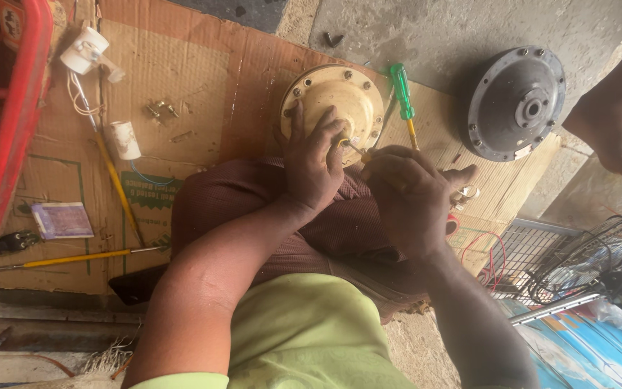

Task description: The person sits on the floor and works on a circular electrical component, likely a fan motor base. They use a screwdriver to tighten screws on the component and manipulate wires with their hands and pliers. The person adjusts and secures the wiring within the component housing.

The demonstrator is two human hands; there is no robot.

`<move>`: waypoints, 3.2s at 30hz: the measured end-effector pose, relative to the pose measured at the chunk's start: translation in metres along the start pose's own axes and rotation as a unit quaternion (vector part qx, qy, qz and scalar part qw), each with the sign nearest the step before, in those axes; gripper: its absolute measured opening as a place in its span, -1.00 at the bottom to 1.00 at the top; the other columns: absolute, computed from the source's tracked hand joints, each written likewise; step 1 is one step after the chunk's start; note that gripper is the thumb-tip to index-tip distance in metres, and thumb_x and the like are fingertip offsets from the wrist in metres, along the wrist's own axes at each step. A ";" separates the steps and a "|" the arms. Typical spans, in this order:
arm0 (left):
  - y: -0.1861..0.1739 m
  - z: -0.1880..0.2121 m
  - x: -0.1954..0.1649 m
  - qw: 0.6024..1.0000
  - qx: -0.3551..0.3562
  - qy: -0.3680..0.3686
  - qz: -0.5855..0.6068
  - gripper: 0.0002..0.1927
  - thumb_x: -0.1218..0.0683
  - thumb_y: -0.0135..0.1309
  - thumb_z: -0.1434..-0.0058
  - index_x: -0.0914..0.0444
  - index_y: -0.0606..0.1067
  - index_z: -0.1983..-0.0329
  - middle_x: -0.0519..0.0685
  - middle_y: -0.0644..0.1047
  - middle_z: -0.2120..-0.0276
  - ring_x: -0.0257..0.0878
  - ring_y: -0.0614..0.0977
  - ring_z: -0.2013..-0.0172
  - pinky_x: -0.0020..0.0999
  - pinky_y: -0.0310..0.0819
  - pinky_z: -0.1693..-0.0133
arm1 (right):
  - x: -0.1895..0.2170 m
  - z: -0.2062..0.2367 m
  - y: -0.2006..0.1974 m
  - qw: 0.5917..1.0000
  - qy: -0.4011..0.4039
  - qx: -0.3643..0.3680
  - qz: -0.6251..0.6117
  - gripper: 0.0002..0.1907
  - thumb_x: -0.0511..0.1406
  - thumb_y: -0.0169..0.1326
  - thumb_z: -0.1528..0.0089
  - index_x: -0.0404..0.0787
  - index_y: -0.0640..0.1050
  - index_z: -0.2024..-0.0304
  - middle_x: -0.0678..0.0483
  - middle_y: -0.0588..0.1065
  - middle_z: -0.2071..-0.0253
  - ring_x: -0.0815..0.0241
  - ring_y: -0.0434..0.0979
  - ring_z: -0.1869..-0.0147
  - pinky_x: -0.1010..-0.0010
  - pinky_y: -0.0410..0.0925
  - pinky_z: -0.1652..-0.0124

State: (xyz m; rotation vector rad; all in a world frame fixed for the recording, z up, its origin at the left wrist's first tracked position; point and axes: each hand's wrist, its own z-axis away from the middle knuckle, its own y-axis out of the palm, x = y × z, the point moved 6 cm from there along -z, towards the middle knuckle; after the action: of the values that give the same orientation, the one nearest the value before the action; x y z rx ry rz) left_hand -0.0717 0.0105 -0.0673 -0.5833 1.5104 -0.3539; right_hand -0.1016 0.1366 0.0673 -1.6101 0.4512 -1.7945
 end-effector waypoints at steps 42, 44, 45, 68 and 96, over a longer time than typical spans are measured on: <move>0.028 0.030 -0.009 0.999 0.032 0.001 -0.016 -0.65 0.22 0.17 -0.25 0.12 0.49 -0.09 -0.07 0.54 -0.25 0.22 0.18 -0.49 0.33 -0.18 -0.45 | -0.029 0.055 -0.013 0.993 -0.052 -0.098 -0.034 -0.83 -0.55 0.25 -0.26 -0.25 0.54 0.22 -0.02 0.59 0.06 0.05 0.69 0.04 0.31 0.54 0.11; 0.029 0.033 -0.008 0.999 0.033 0.001 -0.020 -0.66 0.22 0.17 -0.26 0.12 0.48 -0.09 -0.08 0.55 -0.25 0.21 0.18 -0.49 0.31 -0.15 -0.45 | -0.030 0.060 -0.010 0.992 -0.068 -0.103 -0.027 -0.83 -0.56 0.24 -0.26 -0.26 0.54 0.22 -0.03 0.58 0.05 0.03 0.69 -0.01 0.30 0.54 0.07; 0.029 0.035 -0.007 0.999 0.036 -0.001 -0.021 -0.66 0.21 0.17 -0.26 0.12 0.48 -0.10 -0.08 0.55 -0.25 0.20 0.18 -0.49 0.30 -0.15 -0.45 | -0.030 0.062 -0.009 0.992 -0.078 -0.101 -0.022 -0.83 -0.57 0.23 -0.25 -0.27 0.54 0.21 -0.03 0.58 0.04 0.01 0.69 -0.04 0.29 0.55 0.05; 0.021 0.045 -0.009 0.998 0.002 -0.014 0.057 -0.69 0.26 0.14 -0.30 0.19 0.52 -0.10 0.04 0.52 -0.26 0.25 0.21 -0.48 -0.04 0.40 -0.36 | -0.031 0.107 0.040 0.958 0.023 -0.218 -0.184 -0.81 -0.63 0.21 -0.17 -0.28 0.62 0.34 -0.02 0.59 0.08 0.17 0.65 -0.05 0.37 0.54 -0.07; 0.021 0.041 -0.008 0.995 0.021 -0.025 0.094 -0.74 0.19 0.22 -0.35 0.20 0.52 -0.08 0.10 0.48 -0.29 0.20 0.13 -0.50 -0.17 0.52 -0.23 | -0.078 0.103 -0.007 0.947 0.185 -0.078 -0.251 -0.64 -0.36 0.29 -0.29 -0.36 0.59 -0.11 -0.01 0.63 0.02 0.25 0.65 -0.05 0.46 0.53 -0.07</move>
State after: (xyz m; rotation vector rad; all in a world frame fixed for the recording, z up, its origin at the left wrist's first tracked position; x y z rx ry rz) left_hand -0.0340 0.0376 -0.0738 -0.4093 1.4933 -0.2228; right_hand -0.0036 0.2128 0.0333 -1.5906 0.3773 -2.5239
